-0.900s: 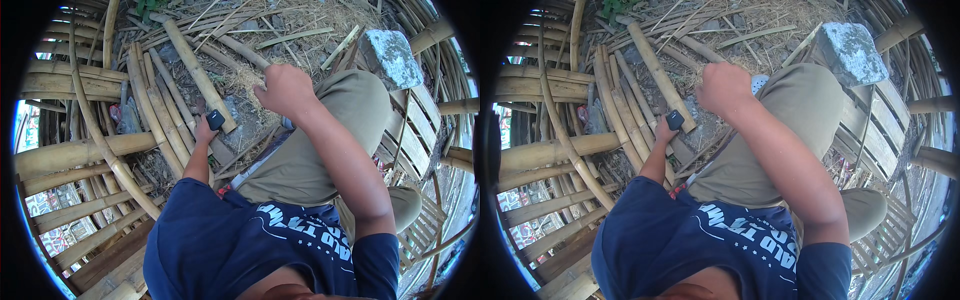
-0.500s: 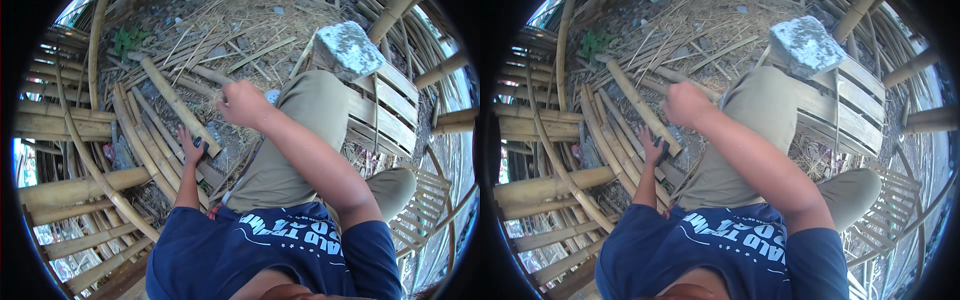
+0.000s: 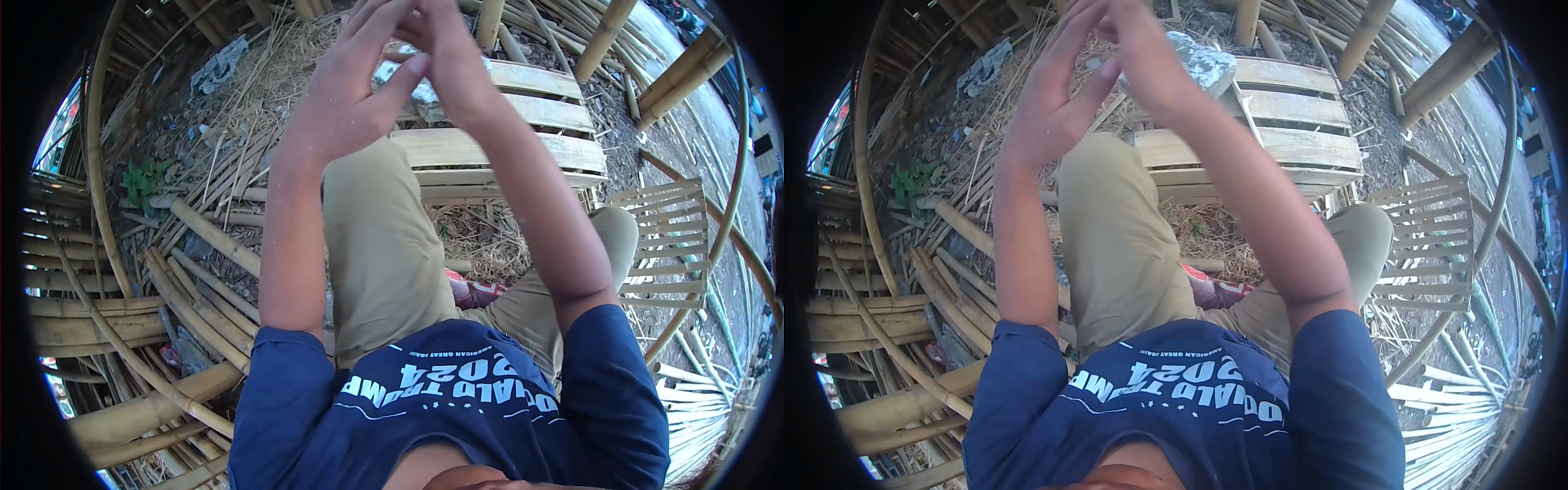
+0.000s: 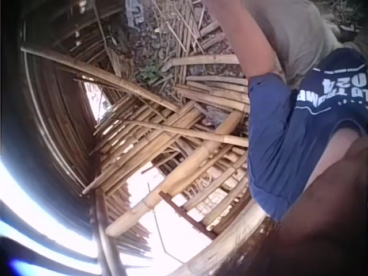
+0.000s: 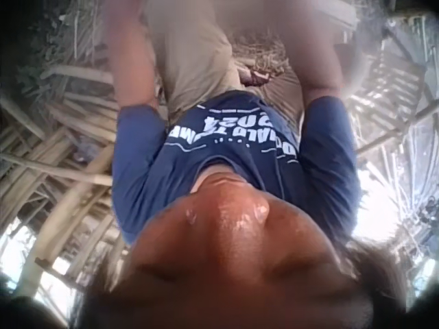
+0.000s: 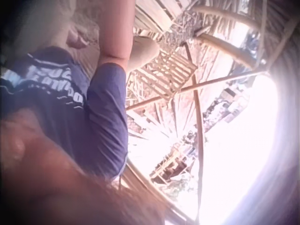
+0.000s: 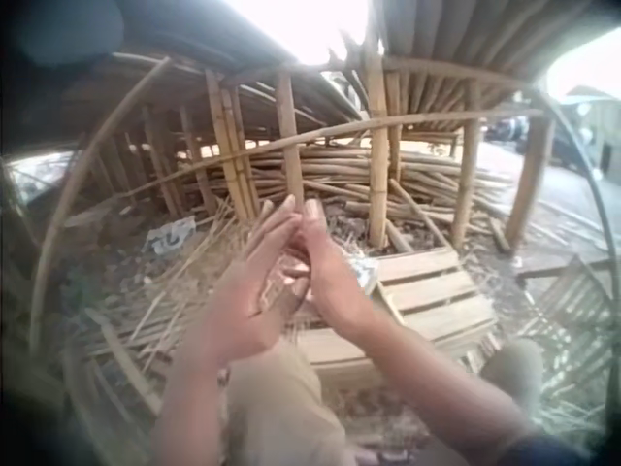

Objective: The person removes a stone, joins bamboo pieces, and hammers bamboo slats into a frame using a bamboo mallet. The person then lifts the frame and arranges bamboo strips by hand.

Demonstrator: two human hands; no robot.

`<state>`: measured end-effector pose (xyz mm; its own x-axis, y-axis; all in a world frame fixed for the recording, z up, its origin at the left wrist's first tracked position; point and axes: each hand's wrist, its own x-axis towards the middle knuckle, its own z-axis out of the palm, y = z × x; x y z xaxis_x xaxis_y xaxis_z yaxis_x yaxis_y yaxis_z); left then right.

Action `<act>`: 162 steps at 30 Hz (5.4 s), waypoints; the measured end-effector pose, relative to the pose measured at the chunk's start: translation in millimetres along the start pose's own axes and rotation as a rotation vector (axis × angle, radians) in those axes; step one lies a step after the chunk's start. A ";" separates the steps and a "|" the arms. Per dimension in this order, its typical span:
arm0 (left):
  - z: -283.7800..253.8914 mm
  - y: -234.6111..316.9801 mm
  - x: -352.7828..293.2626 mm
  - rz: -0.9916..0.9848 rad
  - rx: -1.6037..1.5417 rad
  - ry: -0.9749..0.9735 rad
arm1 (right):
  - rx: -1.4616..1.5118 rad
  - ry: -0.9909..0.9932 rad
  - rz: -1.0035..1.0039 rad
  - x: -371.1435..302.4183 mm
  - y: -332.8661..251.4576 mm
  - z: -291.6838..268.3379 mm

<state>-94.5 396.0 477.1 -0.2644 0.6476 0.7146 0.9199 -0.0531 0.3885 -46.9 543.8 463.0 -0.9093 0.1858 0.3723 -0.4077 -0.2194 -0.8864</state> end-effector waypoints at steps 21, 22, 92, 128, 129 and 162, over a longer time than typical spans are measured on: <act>148.8 -177.6 52.0 -0.917 0.317 -0.272 | -1.058 0.219 0.451 -91.8 102.5 -287.6; 155.7 -179.3 47.1 -0.813 0.483 -0.335 | -1.024 0.227 0.453 -88.3 107.1 -287.8; 93.8 -139.4 70.3 -0.939 0.570 -0.099 | -0.295 -0.055 0.845 -36.0 98.9 -269.6; 174.0 -348.2 -178.0 -1.372 0.651 -0.146 | -0.408 -0.133 0.906 -54.4 92.6 -260.8; 173.0 -353.6 -190.6 -1.354 0.700 -0.111 | -0.426 -0.140 0.919 -54.9 85.1 -255.2; 221.0 -43.6 20.7 -0.329 0.420 -0.965 | -0.437 0.320 0.406 -75.9 44.9 -260.6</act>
<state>-76.1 579.7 346.4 -0.3452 0.9140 -0.2132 0.9197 0.3747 0.1174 25.4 769.4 323.3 -0.8867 0.4592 -0.0542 0.0933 0.0629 -0.9937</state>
